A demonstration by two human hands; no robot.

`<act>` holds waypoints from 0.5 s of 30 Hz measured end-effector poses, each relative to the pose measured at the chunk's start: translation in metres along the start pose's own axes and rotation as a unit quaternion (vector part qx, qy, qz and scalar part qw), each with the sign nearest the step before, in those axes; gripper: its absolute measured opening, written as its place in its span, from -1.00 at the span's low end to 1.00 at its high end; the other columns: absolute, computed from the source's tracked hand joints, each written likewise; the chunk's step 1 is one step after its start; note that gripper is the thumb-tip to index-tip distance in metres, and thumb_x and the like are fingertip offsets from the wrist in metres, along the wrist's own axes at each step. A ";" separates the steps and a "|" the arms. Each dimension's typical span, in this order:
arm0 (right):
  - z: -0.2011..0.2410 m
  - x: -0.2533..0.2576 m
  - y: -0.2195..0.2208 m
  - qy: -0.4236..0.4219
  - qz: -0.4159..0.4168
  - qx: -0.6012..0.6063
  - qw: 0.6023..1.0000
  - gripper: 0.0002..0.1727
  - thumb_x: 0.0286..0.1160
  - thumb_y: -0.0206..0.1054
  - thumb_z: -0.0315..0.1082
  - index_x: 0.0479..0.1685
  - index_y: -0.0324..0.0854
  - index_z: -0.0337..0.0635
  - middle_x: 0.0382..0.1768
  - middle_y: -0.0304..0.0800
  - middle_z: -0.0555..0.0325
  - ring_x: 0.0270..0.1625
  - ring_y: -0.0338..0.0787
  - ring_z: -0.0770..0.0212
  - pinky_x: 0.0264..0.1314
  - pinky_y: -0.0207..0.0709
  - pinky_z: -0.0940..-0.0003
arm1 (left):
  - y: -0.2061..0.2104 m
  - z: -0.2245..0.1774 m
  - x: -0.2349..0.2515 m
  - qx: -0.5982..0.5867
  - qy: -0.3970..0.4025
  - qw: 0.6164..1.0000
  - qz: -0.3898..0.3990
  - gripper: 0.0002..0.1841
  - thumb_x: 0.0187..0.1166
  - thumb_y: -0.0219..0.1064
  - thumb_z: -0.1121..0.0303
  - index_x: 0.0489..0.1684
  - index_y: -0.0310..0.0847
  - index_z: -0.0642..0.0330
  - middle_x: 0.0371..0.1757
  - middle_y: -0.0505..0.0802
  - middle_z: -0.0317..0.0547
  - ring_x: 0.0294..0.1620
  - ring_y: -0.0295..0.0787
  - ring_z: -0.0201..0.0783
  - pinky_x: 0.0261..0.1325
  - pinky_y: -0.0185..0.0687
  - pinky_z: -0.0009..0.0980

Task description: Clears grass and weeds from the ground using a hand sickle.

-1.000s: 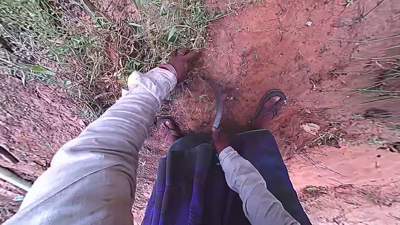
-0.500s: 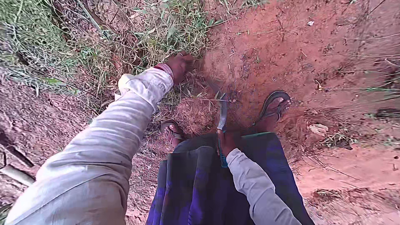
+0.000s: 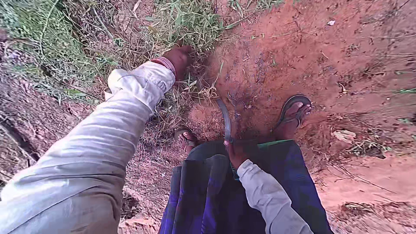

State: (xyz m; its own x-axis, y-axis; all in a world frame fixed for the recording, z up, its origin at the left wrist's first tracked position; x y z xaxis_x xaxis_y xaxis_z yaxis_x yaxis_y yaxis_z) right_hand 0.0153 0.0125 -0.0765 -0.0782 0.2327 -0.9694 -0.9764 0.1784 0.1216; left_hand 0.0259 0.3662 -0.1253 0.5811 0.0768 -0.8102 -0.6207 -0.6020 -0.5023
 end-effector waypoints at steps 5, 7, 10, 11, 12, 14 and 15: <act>0.014 0.004 -0.050 -0.041 -0.180 0.159 0.970 -0.47 0.97 -0.28 -0.15 -0.10 0.45 -0.44 -0.70 0.45 0.29 -0.75 0.54 0.44 -0.60 0.60 0.51 | -0.002 -0.010 -0.007 -0.039 -0.128 0.990 -0.033 -0.60 0.45 0.36 0.76 0.28 0.74 0.40 0.67 0.33 0.63 0.69 0.15 0.68 0.57 0.31 0.42; 0.056 0.054 -0.076 -0.065 -0.191 0.136 0.970 -0.38 0.96 -0.32 -0.05 -0.01 0.48 -0.45 -0.62 0.52 0.16 -0.67 0.60 0.31 -0.48 0.65 0.37 | -0.014 -0.015 -0.002 -0.001 -0.190 0.982 0.010 -0.60 0.49 0.42 0.65 0.33 0.67 0.45 0.62 0.38 0.69 0.70 0.14 0.69 0.55 0.31 0.45; 0.072 0.093 -0.060 -0.049 -0.139 0.077 0.986 -0.30 0.94 -0.33 0.05 0.16 0.50 -0.46 -0.49 0.61 0.00 -0.54 0.66 0.17 -0.32 0.67 0.21 | -0.023 -0.027 -0.006 0.039 -0.234 0.967 0.093 -0.59 0.57 0.38 0.54 0.38 0.60 0.51 0.45 0.61 0.62 0.64 0.36 0.58 0.53 0.34 0.45; 0.068 0.085 -0.051 -0.029 -0.121 0.087 0.988 -0.36 0.95 -0.29 0.01 0.10 0.50 -0.44 -0.54 0.56 0.09 -0.61 0.62 0.26 -0.41 0.66 0.31 | -0.027 -0.029 -0.011 0.035 -0.230 0.967 0.108 -0.59 0.60 0.37 0.52 0.40 0.59 0.49 0.43 0.62 0.62 0.62 0.38 0.59 0.49 0.36 0.47; 0.061 0.072 -0.046 -0.008 -0.094 0.084 0.992 -0.40 0.96 -0.28 -0.03 0.06 0.49 -0.42 -0.57 0.51 0.15 -0.65 0.59 0.31 -0.46 0.63 0.38 | -0.028 -0.027 -0.016 0.027 -0.224 0.968 0.106 -0.61 0.65 0.32 0.52 0.42 0.60 0.45 0.42 0.64 0.62 0.60 0.41 0.60 0.49 0.36 0.48; 0.020 0.032 -0.036 0.037 -0.034 0.023 0.998 -0.44 0.96 -0.21 -0.06 0.16 0.46 -0.46 -0.55 0.50 0.12 -0.62 0.59 0.28 -0.43 0.60 0.37 | -0.014 -0.025 -0.030 -0.011 -0.198 0.977 0.075 -0.68 0.74 0.21 0.48 0.36 0.65 0.41 0.35 0.70 0.60 0.52 0.50 0.62 0.43 0.37 0.52; 0.000 0.010 -0.033 0.053 -0.015 -0.006 0.998 -0.44 0.96 -0.18 -0.07 0.23 0.46 -0.49 -0.49 0.56 0.03 -0.56 0.62 0.20 -0.33 0.61 0.28 | -0.005 -0.024 -0.037 -0.042 -0.186 0.980 0.053 -0.69 0.78 0.18 0.45 0.34 0.67 0.40 0.33 0.71 0.59 0.50 0.51 0.63 0.43 0.36 0.54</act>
State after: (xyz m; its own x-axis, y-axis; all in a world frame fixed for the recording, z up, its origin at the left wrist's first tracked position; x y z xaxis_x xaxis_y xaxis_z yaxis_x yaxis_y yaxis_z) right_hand 0.0469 0.0085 -0.0902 -0.0685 0.1247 -0.9898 -0.9810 0.1722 0.0895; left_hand 0.0201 0.3469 -0.0859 0.2736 0.2865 -0.9182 -0.6124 -0.6842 -0.3960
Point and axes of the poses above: each hand's wrist, its own x-axis towards the middle knuckle, its own y-axis out of the palm, z = x × y, the point moved 3 cm from there along x, towards the middle knuckle
